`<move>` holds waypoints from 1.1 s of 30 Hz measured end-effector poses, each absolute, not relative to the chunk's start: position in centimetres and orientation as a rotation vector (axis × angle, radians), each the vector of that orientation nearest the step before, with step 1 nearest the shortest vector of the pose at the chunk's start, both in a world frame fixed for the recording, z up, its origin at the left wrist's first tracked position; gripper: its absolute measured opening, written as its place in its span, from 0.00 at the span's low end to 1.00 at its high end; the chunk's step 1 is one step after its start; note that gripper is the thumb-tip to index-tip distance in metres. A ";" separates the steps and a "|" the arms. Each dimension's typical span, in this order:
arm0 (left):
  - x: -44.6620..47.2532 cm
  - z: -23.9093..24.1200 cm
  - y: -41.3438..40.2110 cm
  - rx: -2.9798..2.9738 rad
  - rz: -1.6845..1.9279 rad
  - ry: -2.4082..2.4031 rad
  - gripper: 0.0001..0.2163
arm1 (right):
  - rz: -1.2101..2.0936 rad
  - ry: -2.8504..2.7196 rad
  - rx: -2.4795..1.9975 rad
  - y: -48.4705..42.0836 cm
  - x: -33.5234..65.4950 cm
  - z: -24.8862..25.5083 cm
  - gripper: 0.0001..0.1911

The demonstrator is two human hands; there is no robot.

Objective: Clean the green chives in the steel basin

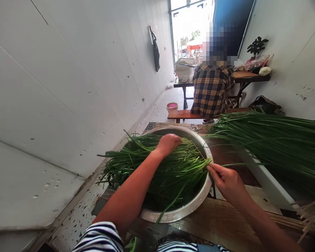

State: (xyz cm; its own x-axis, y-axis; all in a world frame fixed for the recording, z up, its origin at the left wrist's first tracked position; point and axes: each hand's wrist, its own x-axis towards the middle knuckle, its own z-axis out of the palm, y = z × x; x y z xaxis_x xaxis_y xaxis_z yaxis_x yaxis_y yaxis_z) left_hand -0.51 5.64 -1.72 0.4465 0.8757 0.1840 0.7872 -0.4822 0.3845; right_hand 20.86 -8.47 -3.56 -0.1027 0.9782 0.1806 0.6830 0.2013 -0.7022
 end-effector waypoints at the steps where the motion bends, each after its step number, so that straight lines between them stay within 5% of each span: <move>1: -0.2 -1.8 5.5 2.360 0.626 1.391 0.09 | 0.614 -1.853 -1.543 -8.5 20.8 -3.5 0.19; 10: 2.0 -0.3 2.7 1.521 0.905 1.125 0.10 | 0.636 -1.831 -1.522 -8.4 20.7 -3.5 0.19; 33: 2.0 -0.2 2.7 1.358 0.933 1.117 0.13 | 0.651 -1.843 -1.516 -8.5 20.7 -3.3 0.19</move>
